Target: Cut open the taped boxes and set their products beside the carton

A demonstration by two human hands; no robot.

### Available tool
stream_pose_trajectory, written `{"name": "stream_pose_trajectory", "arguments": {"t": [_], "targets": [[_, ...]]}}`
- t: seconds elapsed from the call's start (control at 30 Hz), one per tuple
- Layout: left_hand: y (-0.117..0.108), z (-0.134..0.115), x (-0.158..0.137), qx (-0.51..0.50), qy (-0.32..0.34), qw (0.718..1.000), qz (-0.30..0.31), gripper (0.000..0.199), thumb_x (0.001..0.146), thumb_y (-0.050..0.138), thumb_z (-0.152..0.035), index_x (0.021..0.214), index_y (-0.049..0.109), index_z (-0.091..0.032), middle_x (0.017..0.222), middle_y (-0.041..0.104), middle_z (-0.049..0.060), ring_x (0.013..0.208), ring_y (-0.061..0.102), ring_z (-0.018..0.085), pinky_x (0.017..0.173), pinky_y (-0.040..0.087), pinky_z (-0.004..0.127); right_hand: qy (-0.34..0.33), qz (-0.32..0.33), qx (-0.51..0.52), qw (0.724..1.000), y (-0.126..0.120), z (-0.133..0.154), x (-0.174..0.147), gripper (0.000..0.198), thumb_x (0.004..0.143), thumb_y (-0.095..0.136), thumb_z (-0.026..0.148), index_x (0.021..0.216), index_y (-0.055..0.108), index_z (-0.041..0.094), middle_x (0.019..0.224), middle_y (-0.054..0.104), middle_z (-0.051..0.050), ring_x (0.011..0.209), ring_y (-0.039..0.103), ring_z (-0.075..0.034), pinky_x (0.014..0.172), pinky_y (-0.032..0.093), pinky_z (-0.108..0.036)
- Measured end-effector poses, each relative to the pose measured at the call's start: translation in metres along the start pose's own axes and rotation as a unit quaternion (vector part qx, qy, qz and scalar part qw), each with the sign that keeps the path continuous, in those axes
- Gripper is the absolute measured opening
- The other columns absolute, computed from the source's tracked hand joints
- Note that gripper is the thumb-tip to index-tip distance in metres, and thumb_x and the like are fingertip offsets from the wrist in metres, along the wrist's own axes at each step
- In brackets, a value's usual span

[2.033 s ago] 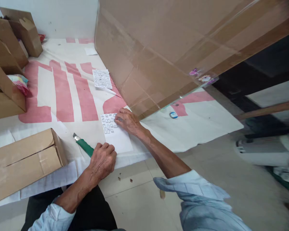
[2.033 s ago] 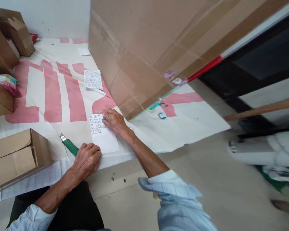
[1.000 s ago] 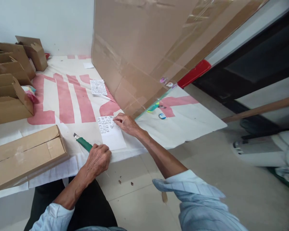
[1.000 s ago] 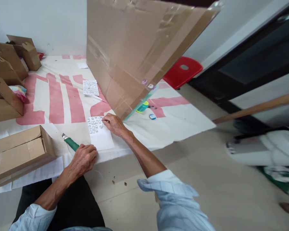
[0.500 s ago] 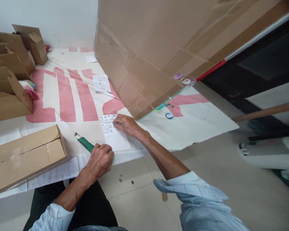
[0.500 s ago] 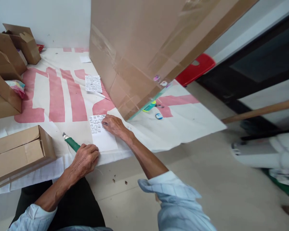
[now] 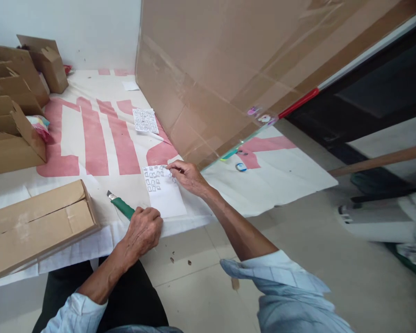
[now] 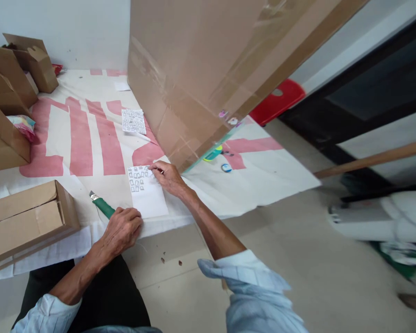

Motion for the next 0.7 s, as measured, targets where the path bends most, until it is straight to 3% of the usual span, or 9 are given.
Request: {"name": "stream_pose_trajectory", "arguments": {"t": [0.1, 0.27, 0.4, 0.47, 0.53, 0.63, 0.7], "targets": [[0.000, 0.000, 0.001, -0.002, -0.003, 1.000, 0.002, 0.019, 0.101, 0.055, -0.013, 0.087, 0.068, -0.016, 0.102, 0.073, 0.010, 0.100, 0.067, 0.025, 0.086, 0.044, 0.040, 0.050, -0.013, 0.099, 0.994, 0.000, -0.001, -0.002, 0.028, 0.081, 0.068, 0.047, 0.088, 0.075, 0.021, 0.068, 0.066, 0.001, 0.063, 0.057, -0.015, 0.061, 0.046, -0.029], [-0.002, 0.004, 0.000, -0.040, -0.006, 0.999, -0.014, 0.016, 0.098, 0.056, -0.012, 0.089, 0.069, -0.017, 0.104, 0.076, 0.010, 0.100, 0.071, 0.025, 0.090, 0.047, 0.041, 0.116, -0.009, 0.246, 0.962, 0.003, 0.006, -0.007, 0.037, 0.073, 0.082, 0.054, 0.088, 0.075, 0.022, 0.070, 0.068, 0.000, 0.063, 0.060, -0.015, 0.058, 0.048, -0.028], [-0.016, 0.014, 0.001, -0.161, -0.048, 0.974, -0.151, 0.018, 0.096, 0.060, -0.014, 0.109, 0.072, -0.018, 0.119, 0.075, 0.013, 0.109, 0.071, 0.028, 0.097, 0.053, 0.044, 0.136, 0.006, 0.314, 0.940, 0.005, 0.020, -0.016, 0.041, 0.070, 0.089, 0.056, 0.089, 0.076, 0.022, 0.073, 0.070, -0.001, 0.064, 0.062, -0.015, 0.058, 0.049, -0.029], [-0.024, 0.023, 0.004, -0.272, -0.089, 0.930, -0.230, 0.026, 0.094, 0.067, -0.020, 0.120, 0.071, -0.019, 0.124, 0.074, 0.014, 0.111, 0.071, 0.027, 0.096, 0.056, 0.043, 0.132, 0.018, 0.331, 0.934, 0.008, 0.030, -0.022, 0.040, 0.073, 0.089, 0.056, 0.090, 0.076, 0.022, 0.075, 0.070, -0.002, 0.065, 0.062, -0.015, 0.059, 0.050, -0.029], [-0.028, 0.031, 0.010, -0.417, -0.133, 0.859, -0.265, 0.035, 0.090, 0.075, -0.028, 0.124, 0.069, -0.020, 0.123, 0.075, 0.013, 0.103, 0.073, 0.025, 0.089, 0.058, 0.039, 0.125, 0.035, 0.337, 0.933, 0.012, 0.041, -0.029, 0.038, 0.076, 0.087, 0.056, 0.092, 0.077, 0.023, 0.079, 0.071, -0.002, 0.066, 0.062, -0.015, 0.060, 0.051, -0.030], [-0.030, 0.038, 0.023, -0.618, -0.179, 0.726, -0.244, 0.053, 0.078, 0.089, -0.039, 0.122, 0.068, -0.018, 0.112, 0.077, 0.012, 0.089, 0.075, 0.021, 0.078, 0.059, 0.034, 0.113, 0.060, 0.334, 0.934, 0.020, 0.053, -0.039, 0.036, 0.080, 0.084, 0.057, 0.093, 0.078, 0.023, 0.083, 0.072, -0.003, 0.069, 0.063, -0.016, 0.062, 0.052, -0.032], [-0.032, 0.038, 0.029, -0.688, -0.191, 0.662, -0.227, 0.061, 0.067, 0.097, -0.040, 0.116, 0.069, -0.016, 0.100, 0.076, 0.008, 0.083, 0.074, 0.020, 0.075, 0.059, 0.032, 0.103, 0.068, 0.323, 0.938, 0.025, 0.059, -0.044, 0.035, 0.083, 0.082, 0.055, 0.094, 0.079, 0.023, 0.080, 0.071, -0.002, 0.069, 0.063, -0.016, 0.064, 0.052, -0.032]]}}
Point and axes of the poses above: each hand's wrist, its own x-axis towards the middle knuckle, its own y-axis out of the palm, z = x × y, the point moved 4 cm from there along x, towards the middle knuckle
